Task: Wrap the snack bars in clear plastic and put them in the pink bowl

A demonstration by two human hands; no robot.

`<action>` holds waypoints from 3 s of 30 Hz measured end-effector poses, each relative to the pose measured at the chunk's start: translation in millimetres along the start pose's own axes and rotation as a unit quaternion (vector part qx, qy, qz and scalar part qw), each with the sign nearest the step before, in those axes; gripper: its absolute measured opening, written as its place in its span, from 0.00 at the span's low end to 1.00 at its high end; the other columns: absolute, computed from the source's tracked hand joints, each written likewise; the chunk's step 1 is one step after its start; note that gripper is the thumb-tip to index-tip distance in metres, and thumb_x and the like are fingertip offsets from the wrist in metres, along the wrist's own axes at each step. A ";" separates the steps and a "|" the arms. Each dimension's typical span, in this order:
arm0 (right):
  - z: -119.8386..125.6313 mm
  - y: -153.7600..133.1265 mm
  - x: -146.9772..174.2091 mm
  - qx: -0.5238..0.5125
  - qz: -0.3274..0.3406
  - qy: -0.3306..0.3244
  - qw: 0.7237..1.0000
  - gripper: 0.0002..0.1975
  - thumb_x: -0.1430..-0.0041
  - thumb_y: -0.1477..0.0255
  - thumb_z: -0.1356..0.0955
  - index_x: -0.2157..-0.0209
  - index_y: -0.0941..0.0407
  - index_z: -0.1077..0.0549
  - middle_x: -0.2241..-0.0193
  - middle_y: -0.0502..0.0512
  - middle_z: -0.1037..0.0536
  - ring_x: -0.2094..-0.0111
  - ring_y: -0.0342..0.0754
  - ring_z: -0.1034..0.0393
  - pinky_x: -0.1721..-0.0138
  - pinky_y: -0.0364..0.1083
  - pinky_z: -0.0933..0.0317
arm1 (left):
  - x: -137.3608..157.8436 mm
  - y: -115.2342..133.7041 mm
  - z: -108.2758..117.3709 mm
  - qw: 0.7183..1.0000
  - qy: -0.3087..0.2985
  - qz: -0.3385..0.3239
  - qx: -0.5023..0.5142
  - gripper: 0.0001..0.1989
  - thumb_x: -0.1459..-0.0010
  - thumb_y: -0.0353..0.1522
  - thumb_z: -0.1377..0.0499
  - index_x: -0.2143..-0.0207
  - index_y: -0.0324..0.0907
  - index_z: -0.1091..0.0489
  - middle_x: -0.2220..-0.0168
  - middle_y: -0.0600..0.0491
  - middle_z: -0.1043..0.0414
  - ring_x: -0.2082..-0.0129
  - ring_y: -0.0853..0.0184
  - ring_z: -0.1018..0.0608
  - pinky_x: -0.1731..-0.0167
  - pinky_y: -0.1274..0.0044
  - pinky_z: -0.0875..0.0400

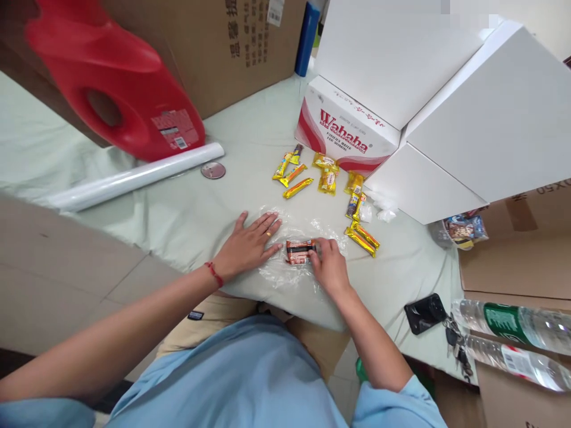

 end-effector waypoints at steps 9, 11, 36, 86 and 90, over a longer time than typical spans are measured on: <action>-34.5 -33.9 6.2 0.155 0.160 -0.175 0.959 0.31 0.34 0.68 0.29 0.31 0.44 0.33 0.35 0.58 0.30 0.42 0.58 0.26 0.48 0.53 0.27 | 0.5 -1.3 -0.1 1.000 -0.003 0.003 0.003 0.32 0.25 0.48 0.56 0.25 0.45 0.45 0.24 0.44 0.46 0.25 0.54 0.40 0.26 0.48 0.69; -32.1 -23.8 7.7 0.147 0.144 -0.158 0.966 0.31 0.34 0.70 0.30 0.31 0.44 0.33 0.34 0.58 0.30 0.42 0.58 0.26 0.47 0.53 0.27 | -1.5 -0.9 0.8 1.000 -0.004 0.003 0.006 0.32 0.25 0.47 0.56 0.25 0.46 0.45 0.24 0.44 0.46 0.25 0.54 0.40 0.26 0.48 0.68; -27.8 14.4 36.2 0.057 0.050 0.010 0.997 0.27 0.36 0.68 0.30 0.35 0.51 0.30 0.40 0.61 0.28 0.42 0.57 0.27 0.44 0.56 0.28 | 33.8 39.9 -26.4 0.778 0.007 0.305 0.549 0.12 0.45 0.40 0.39 0.72 0.46 0.39 0.68 0.53 0.28 0.64 0.62 0.22 0.61 0.69 0.24; -21.0 -23.5 8.8 0.181 0.081 -0.143 0.970 0.24 0.32 0.63 0.30 0.36 0.50 0.28 0.38 0.61 0.28 0.51 0.55 0.22 0.51 0.50 0.29 | 21.8 29.2 -4.5 1.000 -0.011 -0.008 0.002 0.27 0.25 0.43 0.53 0.27 0.49 0.40 0.24 0.45 0.47 0.24 0.52 0.44 0.28 0.42 0.69; 18.1 -48.2 -52.3 0.258 0.104 -0.091 0.956 0.20 0.27 0.60 0.35 0.42 0.54 0.23 0.43 0.63 0.23 0.52 0.57 0.22 0.50 0.52 0.31 | 22.7 28.1 -1.9 1.000 -0.013 -0.004 0.017 0.27 0.24 0.43 0.54 0.27 0.49 0.40 0.24 0.45 0.46 0.24 0.52 0.43 0.27 0.43 0.69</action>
Point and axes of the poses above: each hand's wrist, its own x-axis away from the middle knuckle, its own z-axis out of the back of the hand, y = z × x, the point moved 9 cm from there along -x, towards the middle knuckle
